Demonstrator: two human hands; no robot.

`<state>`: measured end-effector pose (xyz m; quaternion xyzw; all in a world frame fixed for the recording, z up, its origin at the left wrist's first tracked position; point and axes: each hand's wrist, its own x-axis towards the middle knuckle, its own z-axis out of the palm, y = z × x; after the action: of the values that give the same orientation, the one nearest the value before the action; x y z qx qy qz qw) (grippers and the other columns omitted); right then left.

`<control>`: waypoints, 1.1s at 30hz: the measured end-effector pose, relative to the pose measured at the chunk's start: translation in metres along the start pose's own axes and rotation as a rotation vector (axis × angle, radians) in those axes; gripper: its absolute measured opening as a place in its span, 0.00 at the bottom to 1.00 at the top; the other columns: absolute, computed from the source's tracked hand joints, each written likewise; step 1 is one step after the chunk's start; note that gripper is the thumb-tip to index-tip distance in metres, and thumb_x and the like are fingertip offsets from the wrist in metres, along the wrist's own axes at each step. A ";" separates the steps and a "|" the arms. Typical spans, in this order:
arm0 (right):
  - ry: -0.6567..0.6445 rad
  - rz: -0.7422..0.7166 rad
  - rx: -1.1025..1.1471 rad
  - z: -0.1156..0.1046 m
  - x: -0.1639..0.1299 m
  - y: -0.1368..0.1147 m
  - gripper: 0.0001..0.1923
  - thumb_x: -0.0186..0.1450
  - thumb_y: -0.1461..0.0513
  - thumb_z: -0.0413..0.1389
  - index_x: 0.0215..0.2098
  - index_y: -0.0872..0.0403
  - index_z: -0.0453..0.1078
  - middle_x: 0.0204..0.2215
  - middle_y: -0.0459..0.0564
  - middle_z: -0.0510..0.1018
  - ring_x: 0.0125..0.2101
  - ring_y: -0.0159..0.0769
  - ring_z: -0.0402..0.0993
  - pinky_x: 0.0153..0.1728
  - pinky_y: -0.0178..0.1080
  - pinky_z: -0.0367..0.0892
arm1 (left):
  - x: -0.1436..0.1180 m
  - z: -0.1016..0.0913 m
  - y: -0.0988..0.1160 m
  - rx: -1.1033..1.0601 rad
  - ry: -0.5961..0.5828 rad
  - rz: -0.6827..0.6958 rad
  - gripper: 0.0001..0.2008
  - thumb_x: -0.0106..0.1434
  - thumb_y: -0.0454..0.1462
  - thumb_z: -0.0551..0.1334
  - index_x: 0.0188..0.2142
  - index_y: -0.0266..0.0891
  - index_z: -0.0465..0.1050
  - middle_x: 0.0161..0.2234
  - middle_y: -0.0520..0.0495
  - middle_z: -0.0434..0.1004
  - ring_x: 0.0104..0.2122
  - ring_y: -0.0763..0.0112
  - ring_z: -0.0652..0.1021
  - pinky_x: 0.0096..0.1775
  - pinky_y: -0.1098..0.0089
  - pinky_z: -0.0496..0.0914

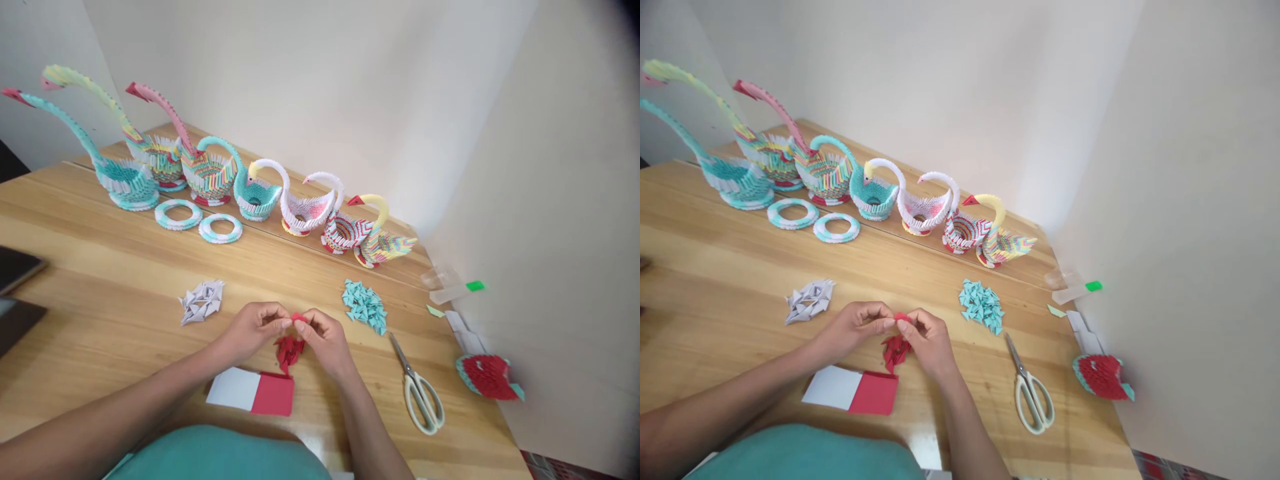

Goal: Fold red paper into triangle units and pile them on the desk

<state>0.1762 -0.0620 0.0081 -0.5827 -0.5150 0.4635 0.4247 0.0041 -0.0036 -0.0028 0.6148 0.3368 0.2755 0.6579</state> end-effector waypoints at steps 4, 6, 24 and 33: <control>0.021 -0.061 -0.136 0.000 0.000 -0.002 0.14 0.63 0.55 0.56 0.24 0.54 0.66 0.19 0.41 0.67 0.21 0.29 0.62 0.24 0.32 0.59 | 0.001 0.000 -0.003 0.030 -0.030 -0.031 0.14 0.57 0.45 0.60 0.26 0.35 0.71 0.22 0.52 0.67 0.25 0.72 0.67 0.29 0.72 0.60; 0.040 -0.101 -0.211 0.000 0.000 -0.002 0.13 0.63 0.56 0.56 0.24 0.54 0.67 0.20 0.42 0.69 0.22 0.30 0.63 0.26 0.32 0.60 | 0.002 -0.001 -0.003 0.045 -0.018 -0.038 0.14 0.57 0.45 0.60 0.26 0.35 0.70 0.21 0.53 0.67 0.24 0.72 0.66 0.29 0.72 0.60; 0.067 -0.035 -0.081 0.006 0.001 0.000 0.14 0.63 0.52 0.56 0.27 0.54 0.68 0.20 0.43 0.69 0.22 0.31 0.63 0.26 0.33 0.60 | -0.002 0.003 0.002 0.185 0.040 0.002 0.13 0.60 0.42 0.57 0.25 0.36 0.70 0.20 0.53 0.68 0.24 0.73 0.68 0.28 0.73 0.60; 0.182 -0.108 -0.135 0.011 -0.001 0.003 0.20 0.65 0.50 0.52 0.22 0.54 0.66 0.18 0.43 0.66 0.21 0.31 0.62 0.25 0.33 0.59 | -0.004 0.008 -0.001 0.247 0.009 0.063 0.11 0.61 0.39 0.57 0.26 0.36 0.71 0.22 0.52 0.74 0.24 0.73 0.71 0.29 0.74 0.63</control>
<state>0.1660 -0.0631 0.0032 -0.6211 -0.5351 0.3495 0.4536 0.0077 -0.0112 -0.0034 0.7003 0.3516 0.2552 0.5664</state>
